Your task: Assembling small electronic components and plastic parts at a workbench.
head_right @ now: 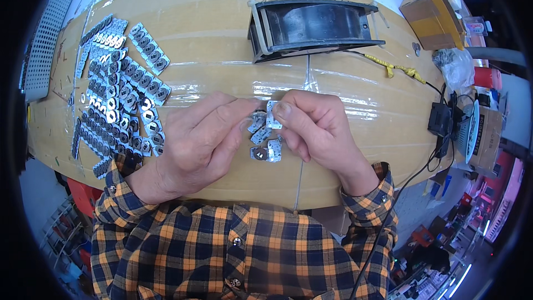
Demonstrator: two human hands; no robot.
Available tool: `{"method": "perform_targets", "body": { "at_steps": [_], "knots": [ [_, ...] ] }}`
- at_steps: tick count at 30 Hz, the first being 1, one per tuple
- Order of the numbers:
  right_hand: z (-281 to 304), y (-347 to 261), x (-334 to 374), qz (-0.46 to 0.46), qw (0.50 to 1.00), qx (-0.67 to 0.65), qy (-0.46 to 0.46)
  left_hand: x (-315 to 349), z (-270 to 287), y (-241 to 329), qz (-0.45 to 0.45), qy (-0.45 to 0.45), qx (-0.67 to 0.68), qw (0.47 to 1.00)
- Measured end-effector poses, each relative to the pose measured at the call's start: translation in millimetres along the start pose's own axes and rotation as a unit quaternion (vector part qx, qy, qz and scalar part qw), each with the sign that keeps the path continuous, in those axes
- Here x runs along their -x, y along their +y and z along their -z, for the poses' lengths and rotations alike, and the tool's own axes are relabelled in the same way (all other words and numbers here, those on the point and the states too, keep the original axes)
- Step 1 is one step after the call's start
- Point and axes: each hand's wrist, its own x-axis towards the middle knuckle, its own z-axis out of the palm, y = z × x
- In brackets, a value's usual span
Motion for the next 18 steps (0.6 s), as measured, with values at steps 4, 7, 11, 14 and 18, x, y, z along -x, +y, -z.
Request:
{"method": "perform_targets", "body": {
  "at_steps": [4, 7, 11, 14, 18],
  "knots": [
    [0.3, 1.2, -3.0, -0.004, 0.999, -0.035, -0.006, -2.7, -8.6, -5.8, -0.024, 0.038, -0.021, 0.999],
    [0.8, 1.9, -1.3, 0.001, 1.0, -0.01, 0.022, -4.5, -10.6, -5.1, -0.025, 0.045, -0.028, 0.998],
    [0.8, 3.2, -2.0, 0.039, 0.997, 0.058, 0.035, -5.3, -9.6, -5.6, -0.019, 0.039, -0.029, 0.999],
    [2.5, 6.7, -3.9, 0.053, 0.996, 0.068, 0.032, -6.5, -10.4, -7.9, -0.019, 0.051, -0.025, 0.998],
    [1.3, 3.2, -5.1, 0.057, 0.995, 0.057, 0.059, -10.0, -7.9, -6.9, -0.017, 0.054, -0.018, 0.998]
  ]
}}
